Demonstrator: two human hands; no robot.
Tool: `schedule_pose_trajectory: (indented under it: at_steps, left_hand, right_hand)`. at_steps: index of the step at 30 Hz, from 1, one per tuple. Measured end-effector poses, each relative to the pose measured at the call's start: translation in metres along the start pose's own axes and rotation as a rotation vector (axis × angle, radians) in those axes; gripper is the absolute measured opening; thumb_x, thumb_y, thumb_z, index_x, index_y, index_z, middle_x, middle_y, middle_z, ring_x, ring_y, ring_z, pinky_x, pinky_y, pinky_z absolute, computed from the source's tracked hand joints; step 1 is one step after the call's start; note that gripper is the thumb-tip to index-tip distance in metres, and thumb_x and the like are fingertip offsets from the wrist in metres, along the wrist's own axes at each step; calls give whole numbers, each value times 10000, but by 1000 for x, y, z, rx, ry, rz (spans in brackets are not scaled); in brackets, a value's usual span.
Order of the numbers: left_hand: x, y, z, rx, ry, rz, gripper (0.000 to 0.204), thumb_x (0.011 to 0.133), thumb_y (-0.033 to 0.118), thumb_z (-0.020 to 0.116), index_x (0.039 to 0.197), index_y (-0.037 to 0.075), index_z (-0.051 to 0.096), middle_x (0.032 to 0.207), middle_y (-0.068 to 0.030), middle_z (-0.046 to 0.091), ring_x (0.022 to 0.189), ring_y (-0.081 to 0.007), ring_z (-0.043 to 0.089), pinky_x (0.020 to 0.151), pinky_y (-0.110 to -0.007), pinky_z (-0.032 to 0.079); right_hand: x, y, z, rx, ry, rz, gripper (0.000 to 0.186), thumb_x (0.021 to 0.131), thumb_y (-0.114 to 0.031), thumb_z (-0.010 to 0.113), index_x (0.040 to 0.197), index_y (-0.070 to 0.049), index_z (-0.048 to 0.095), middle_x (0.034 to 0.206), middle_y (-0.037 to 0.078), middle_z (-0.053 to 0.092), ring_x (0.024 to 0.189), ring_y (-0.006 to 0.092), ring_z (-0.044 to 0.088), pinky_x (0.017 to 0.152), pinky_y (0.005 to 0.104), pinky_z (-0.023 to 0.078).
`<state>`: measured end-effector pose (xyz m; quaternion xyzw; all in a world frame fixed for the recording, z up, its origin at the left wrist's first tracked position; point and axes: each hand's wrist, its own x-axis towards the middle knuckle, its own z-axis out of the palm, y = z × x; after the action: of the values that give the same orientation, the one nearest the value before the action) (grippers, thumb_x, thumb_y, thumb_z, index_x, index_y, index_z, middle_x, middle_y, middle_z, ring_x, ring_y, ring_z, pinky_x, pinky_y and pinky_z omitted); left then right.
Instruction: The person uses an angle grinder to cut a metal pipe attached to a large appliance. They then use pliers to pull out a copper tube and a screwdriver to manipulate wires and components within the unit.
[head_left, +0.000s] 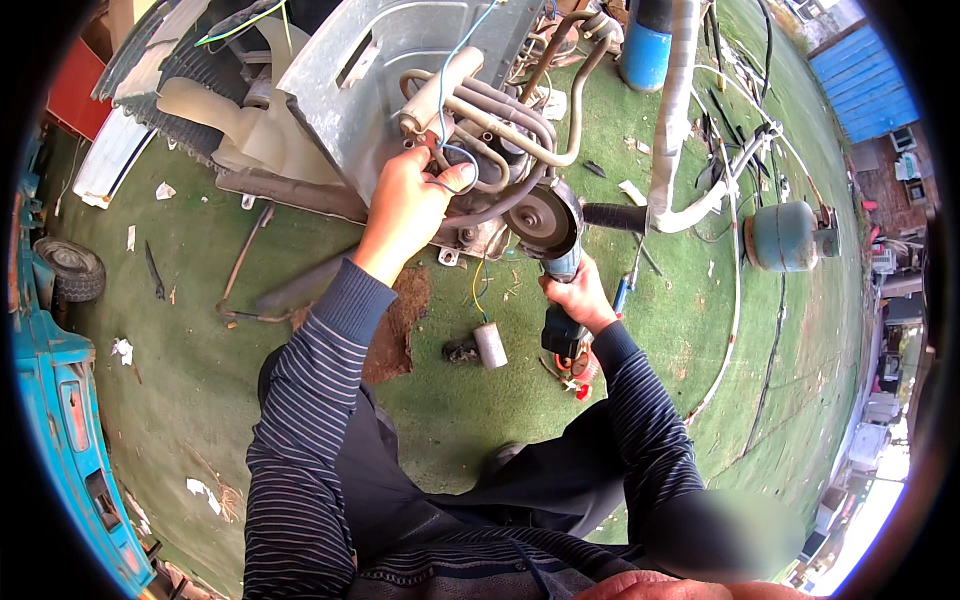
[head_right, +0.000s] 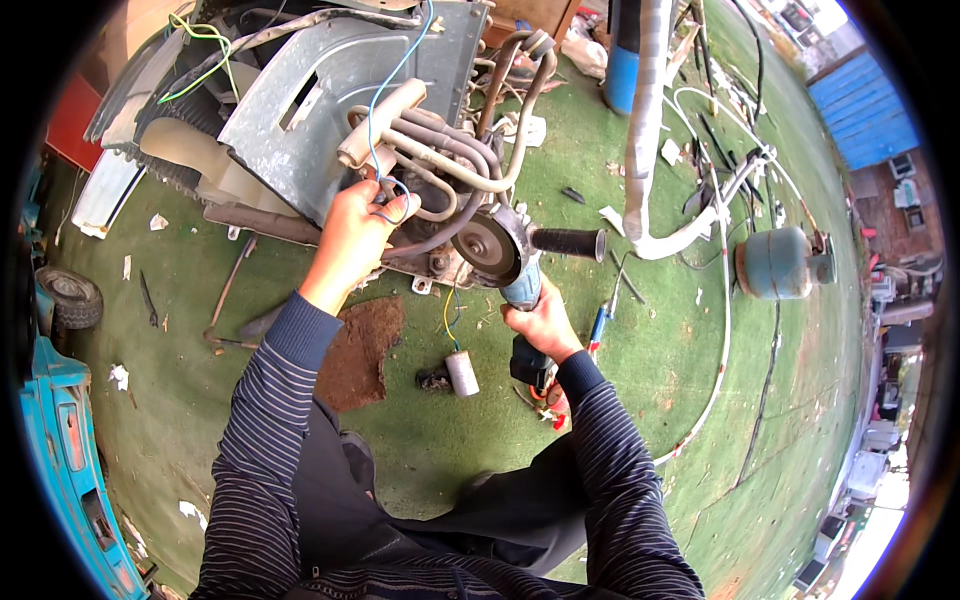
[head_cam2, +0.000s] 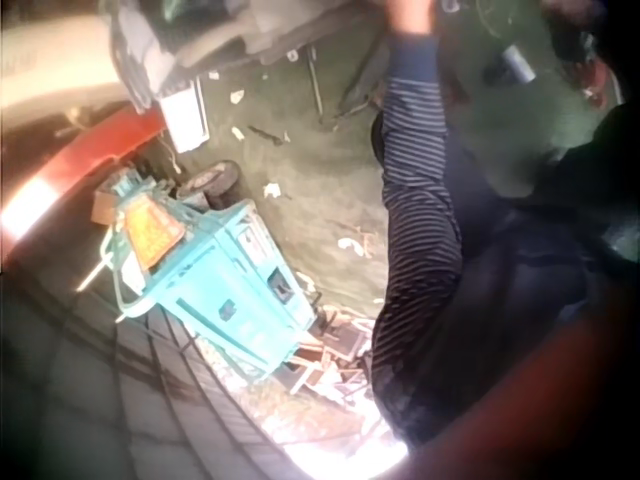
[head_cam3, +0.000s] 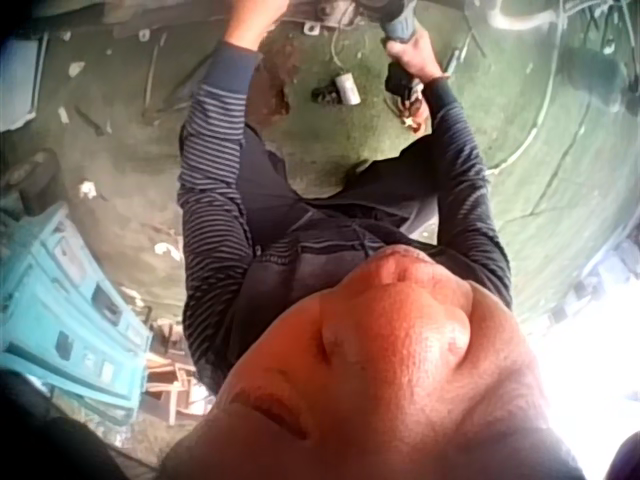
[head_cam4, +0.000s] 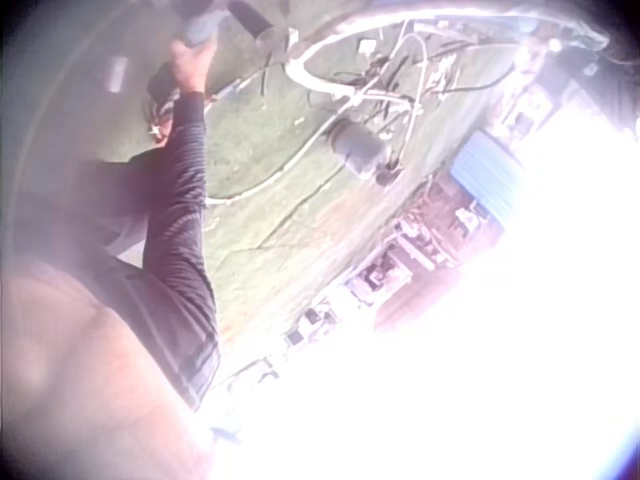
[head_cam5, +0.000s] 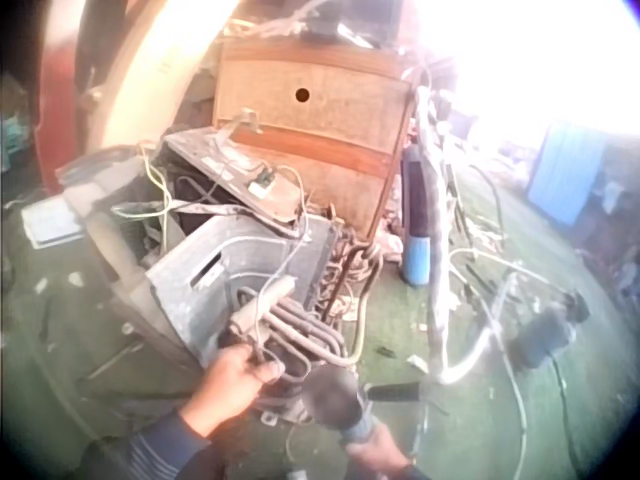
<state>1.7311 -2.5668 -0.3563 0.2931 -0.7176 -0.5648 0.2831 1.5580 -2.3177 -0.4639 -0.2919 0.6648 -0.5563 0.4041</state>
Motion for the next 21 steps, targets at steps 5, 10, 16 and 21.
schedule_pose_trajectory:
  at_steps: [5,10,16,21]
  left_hand:
    - [5,5,-5,61,-67,-57,530,925,272,783,1299,-66,619,1012,-152,736,912,-168,647,863,-340,513]
    - [8,-8,-3,-58,-34,41,545,934,232,769,1355,-60,585,1082,-146,737,978,-159,645,915,-316,500]
    - [10,-9,-7,-6,-53,8,569,930,261,768,1371,-46,579,1126,-159,734,1001,-180,657,928,-328,498]
    - [12,-12,-7,132,-31,40,560,931,295,758,1350,-39,593,1118,-190,729,993,-237,677,929,-350,500]
  right_hand:
    - [5,8,-3,17,-21,46,490,746,-20,722,1221,-24,600,1054,-31,642,930,71,562,862,263,488]
    - [8,6,3,6,-8,-47,473,749,-6,719,1207,-30,601,1058,-37,638,927,70,561,856,262,489]
    - [8,4,6,35,6,-20,476,744,1,722,1203,-31,600,1065,-33,643,944,76,572,873,268,489]
    - [7,9,6,19,34,-40,493,737,2,724,1213,-35,601,1074,-28,647,953,79,580,876,270,491]
